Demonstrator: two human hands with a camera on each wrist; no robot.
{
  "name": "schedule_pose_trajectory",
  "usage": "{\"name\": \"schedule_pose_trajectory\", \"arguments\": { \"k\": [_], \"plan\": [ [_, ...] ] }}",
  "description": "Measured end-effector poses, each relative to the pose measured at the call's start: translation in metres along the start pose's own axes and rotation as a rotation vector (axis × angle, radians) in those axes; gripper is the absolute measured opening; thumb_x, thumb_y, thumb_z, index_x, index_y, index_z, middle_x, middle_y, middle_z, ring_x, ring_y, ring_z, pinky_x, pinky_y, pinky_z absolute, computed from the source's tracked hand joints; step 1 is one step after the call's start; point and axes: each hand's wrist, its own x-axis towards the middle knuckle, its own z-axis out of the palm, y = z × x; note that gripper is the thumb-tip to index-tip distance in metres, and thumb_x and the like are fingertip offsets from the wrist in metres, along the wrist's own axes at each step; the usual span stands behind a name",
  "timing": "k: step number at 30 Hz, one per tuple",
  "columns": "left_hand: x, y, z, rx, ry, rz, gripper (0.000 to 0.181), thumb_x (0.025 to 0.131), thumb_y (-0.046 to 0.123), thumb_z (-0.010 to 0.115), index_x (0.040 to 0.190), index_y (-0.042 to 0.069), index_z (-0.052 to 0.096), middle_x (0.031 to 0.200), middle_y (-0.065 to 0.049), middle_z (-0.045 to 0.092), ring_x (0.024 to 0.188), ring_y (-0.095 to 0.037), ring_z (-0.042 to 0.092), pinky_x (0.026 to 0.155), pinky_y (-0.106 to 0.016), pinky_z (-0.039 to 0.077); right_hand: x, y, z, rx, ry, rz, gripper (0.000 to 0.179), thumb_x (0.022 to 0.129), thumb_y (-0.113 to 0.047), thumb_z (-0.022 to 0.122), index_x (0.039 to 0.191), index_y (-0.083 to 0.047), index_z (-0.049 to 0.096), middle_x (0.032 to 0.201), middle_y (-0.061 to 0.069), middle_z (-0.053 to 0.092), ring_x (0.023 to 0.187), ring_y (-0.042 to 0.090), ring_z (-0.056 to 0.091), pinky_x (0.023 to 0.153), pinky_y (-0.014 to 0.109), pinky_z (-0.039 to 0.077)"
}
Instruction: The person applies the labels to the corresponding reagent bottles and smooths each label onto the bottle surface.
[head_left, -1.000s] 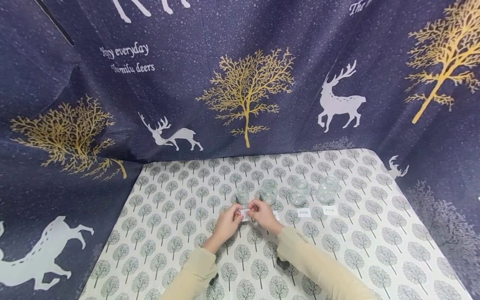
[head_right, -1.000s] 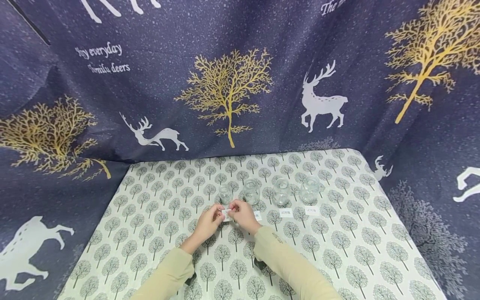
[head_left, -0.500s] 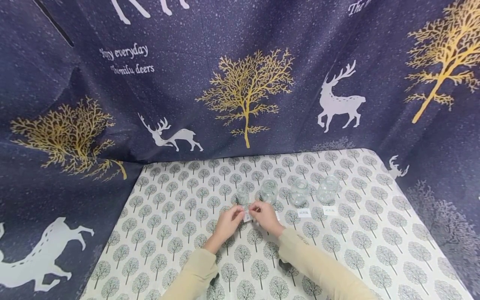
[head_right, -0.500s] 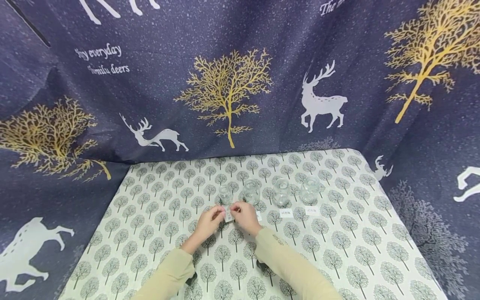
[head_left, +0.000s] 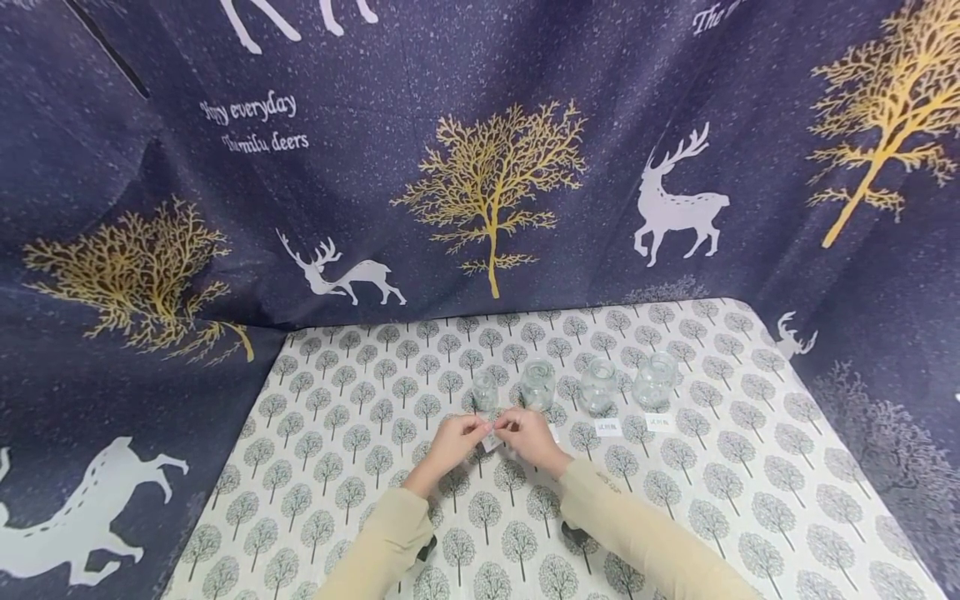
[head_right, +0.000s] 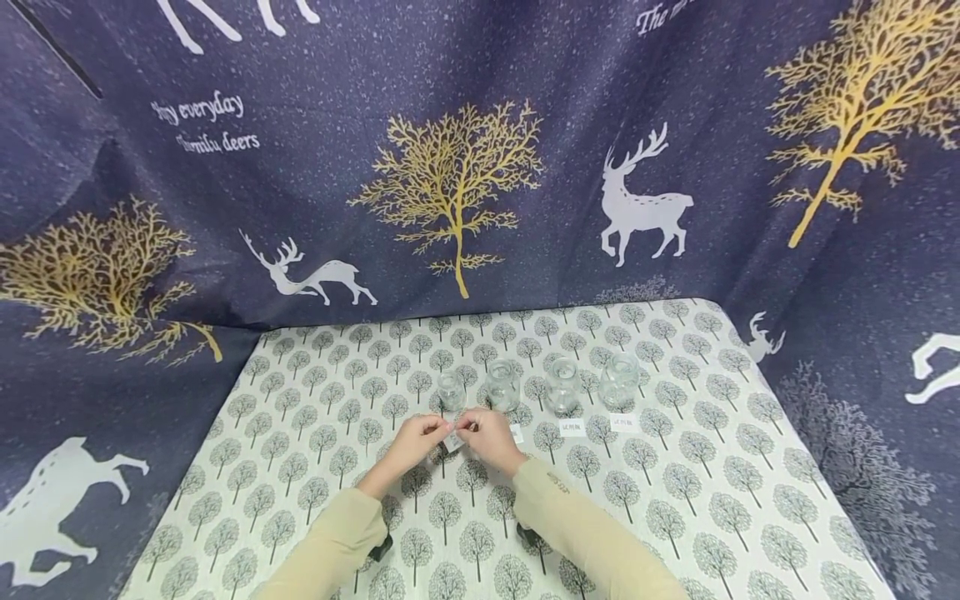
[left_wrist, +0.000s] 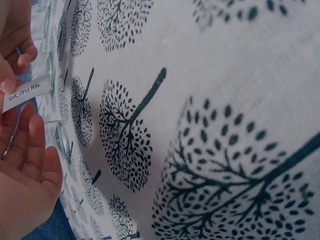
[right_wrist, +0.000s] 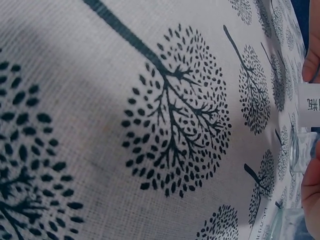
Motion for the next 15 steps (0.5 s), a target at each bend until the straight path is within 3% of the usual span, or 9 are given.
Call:
{"name": "schedule_pose_trajectory", "arguments": {
  "k": [8, 15],
  "plan": [
    [-0.0021, 0.003, -0.0026, -0.029, -0.029, -0.002, 0.024, 0.087, 0.028, 0.053, 0.085, 0.009, 0.067, 0.088, -0.005, 0.068, 0.073, -0.011, 0.056, 0.069, -0.026, 0.047, -0.0032, -0.0031, 0.0011, 0.09, -0.039, 0.045, 0.005, 0.078, -0.002, 0.061, 0.081, -0.004, 0.064, 0.076, 0.007, 0.062, 0.052, 0.03, 0.058, 0.042, 0.02, 0.046],
    [-0.0023, 0.0004, -0.0037, -0.06, -0.07, -0.006, 0.025, 0.088, 0.029, 0.052, 0.087, 0.009, 0.067, 0.097, -0.007, 0.067, 0.092, -0.021, 0.059, 0.082, -0.038, 0.047, -0.0032, 0.0004, 0.002, 0.055, -0.033, 0.016, 0.006, 0.076, -0.003, 0.062, 0.08, -0.006, 0.065, 0.077, 0.006, 0.064, 0.053, 0.019, 0.057, 0.043, 0.017, 0.045]
  ]
}}
